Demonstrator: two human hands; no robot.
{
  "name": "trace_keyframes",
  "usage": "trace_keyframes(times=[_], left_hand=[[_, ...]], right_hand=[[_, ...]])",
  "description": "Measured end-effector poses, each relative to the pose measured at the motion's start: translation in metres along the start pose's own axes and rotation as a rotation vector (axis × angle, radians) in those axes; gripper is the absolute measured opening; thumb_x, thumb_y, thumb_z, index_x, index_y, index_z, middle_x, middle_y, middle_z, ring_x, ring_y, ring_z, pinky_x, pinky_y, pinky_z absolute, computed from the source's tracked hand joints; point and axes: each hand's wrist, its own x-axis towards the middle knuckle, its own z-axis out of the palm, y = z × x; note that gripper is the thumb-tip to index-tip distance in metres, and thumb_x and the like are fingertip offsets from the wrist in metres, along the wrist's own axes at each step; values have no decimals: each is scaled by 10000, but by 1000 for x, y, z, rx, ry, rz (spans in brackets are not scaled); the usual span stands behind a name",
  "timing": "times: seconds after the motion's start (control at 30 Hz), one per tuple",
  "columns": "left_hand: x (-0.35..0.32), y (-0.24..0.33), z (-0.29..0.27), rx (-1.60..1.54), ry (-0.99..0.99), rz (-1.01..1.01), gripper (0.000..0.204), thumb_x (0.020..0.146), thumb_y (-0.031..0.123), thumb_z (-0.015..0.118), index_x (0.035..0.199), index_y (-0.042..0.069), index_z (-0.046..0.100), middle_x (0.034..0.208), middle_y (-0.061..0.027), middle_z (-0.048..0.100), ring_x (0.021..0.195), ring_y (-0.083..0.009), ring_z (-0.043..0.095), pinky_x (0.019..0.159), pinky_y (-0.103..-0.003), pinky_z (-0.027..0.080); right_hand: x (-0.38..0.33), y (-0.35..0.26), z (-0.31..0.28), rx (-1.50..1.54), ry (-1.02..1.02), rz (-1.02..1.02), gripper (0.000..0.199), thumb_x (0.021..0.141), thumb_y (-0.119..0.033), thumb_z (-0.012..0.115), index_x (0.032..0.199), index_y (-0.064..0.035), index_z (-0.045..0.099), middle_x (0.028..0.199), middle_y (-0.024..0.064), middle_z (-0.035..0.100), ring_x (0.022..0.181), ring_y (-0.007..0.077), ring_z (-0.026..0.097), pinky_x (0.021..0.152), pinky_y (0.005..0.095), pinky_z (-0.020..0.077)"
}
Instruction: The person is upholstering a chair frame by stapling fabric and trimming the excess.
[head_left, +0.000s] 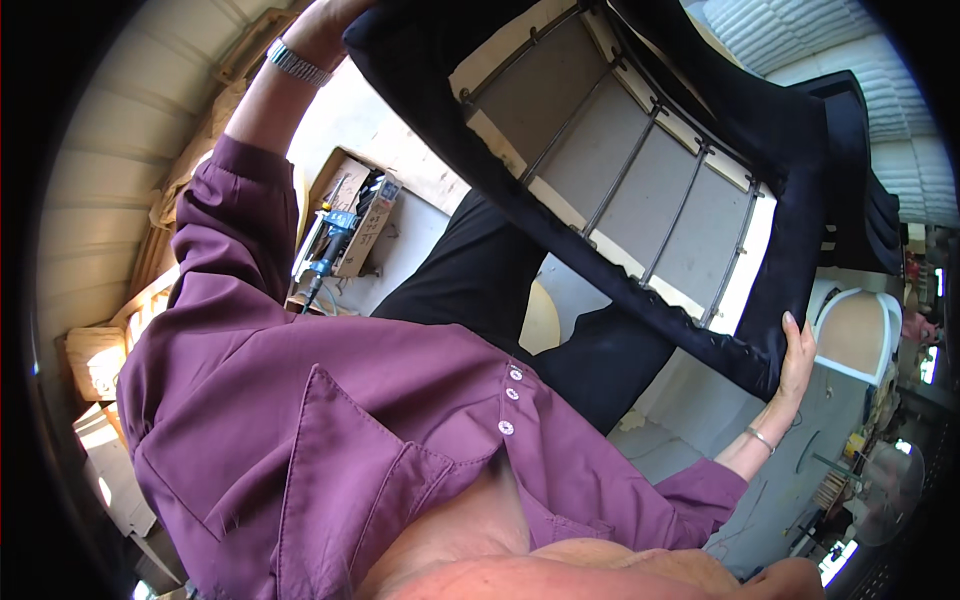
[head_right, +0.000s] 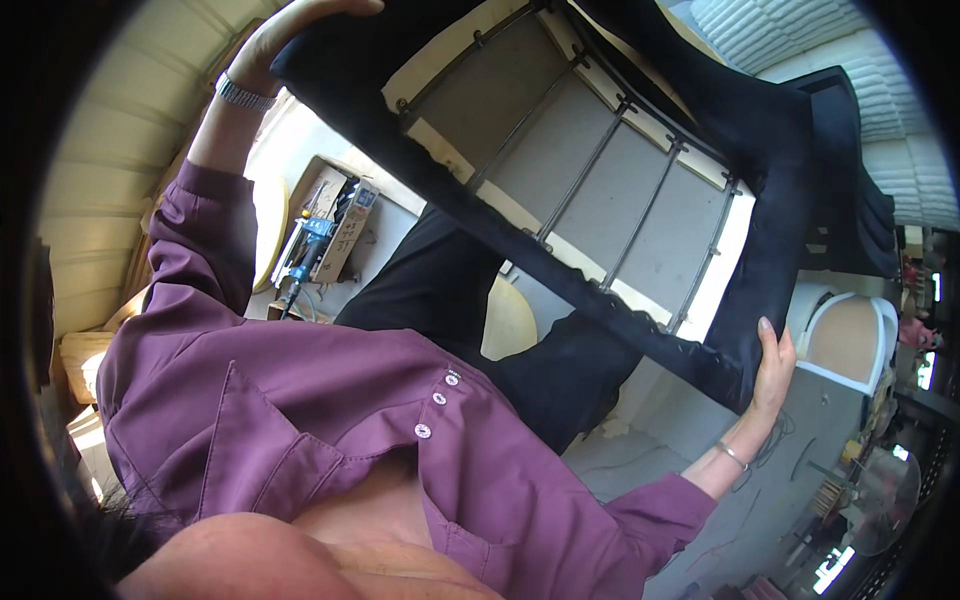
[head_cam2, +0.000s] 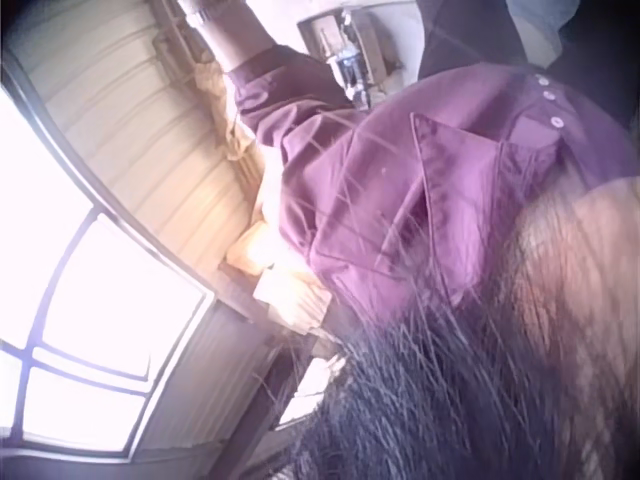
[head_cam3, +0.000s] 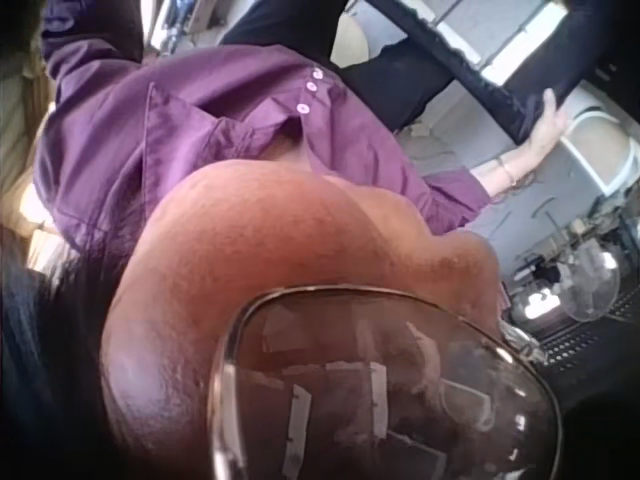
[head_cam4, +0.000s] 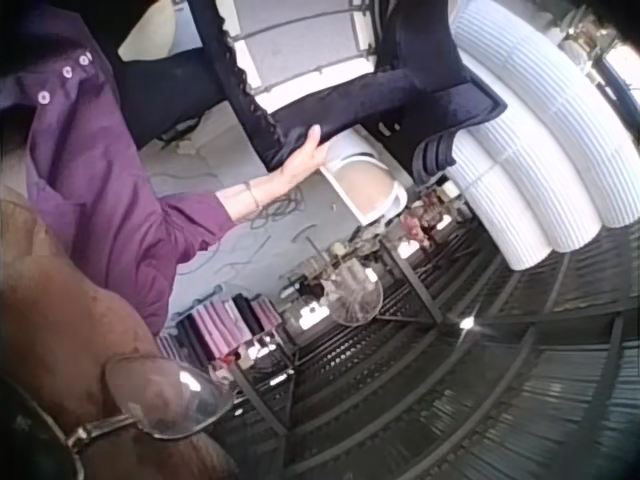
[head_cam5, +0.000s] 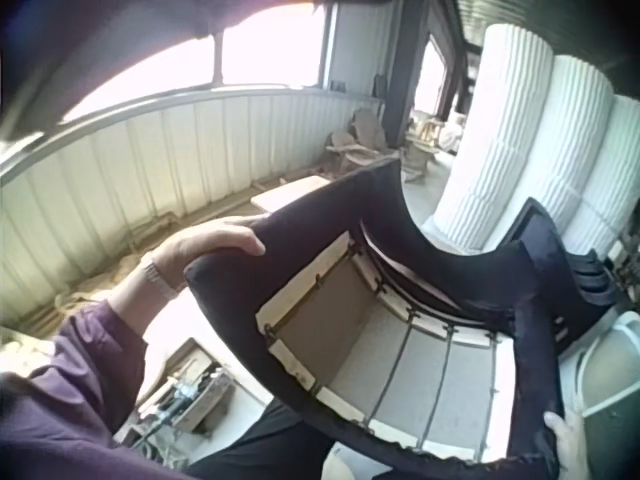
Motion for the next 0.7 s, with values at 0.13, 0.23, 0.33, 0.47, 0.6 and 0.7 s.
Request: trace_keyframes(times=[0.13,0.23,0.33,0.47,0.6,0.7], left_hand=[[-20,-22,-65,403,62,206,704,872,248,705,1496,28,464,1375,-144,590,1209,-208,604,1047,-317,480],[-8,-14,-28,231,92,42,748,809,152,682,1499,-7,442,1335,-121,595,1202,-211,581,1052,-291,438],[-3,-7,-31,447,68,-37,692,842,177,699,1463,-16,463,1310,-149,612,1214,-237,576,1050,-304,435],[26,34,25,1795,394,798,546,872,239,750,1357,78,559,1303,-194,600,1130,-375,600,913,-441,497],[33,106,173,1150,-689,826,373,921,-32,569,1291,-74,579,1125,-197,692,989,-339,704,863,-447,557],[12,44,261,325,-892,998,141,918,112,677,936,-27,694,952,-190,677,660,-254,677,500,-275,517]], right_hand=[[-6,-34,12,100,-56,13,429,1018,-189,582,1327,107,561,1254,119,631,1134,163,566,1049,288,403],[-22,-52,17,217,6,98,444,1023,-161,556,1366,117,518,1300,132,614,1180,184,558,1072,299,386],[-22,-52,15,198,9,84,522,1030,-236,574,1403,120,493,1375,162,577,1253,210,533,1121,325,351],[-37,40,6,138,358,338,647,1059,-383,526,1483,95,421,1509,175,485,1384,240,458,1175,346,316],[-80,49,74,471,592,278,425,1030,-321,546,1337,-35,613,1305,109,630,1232,193,579,1063,360,446],[-107,116,96,487,548,528,389,1018,-319,560,1296,-54,620,1252,94,634,1199,187,588,1052,363,451]])
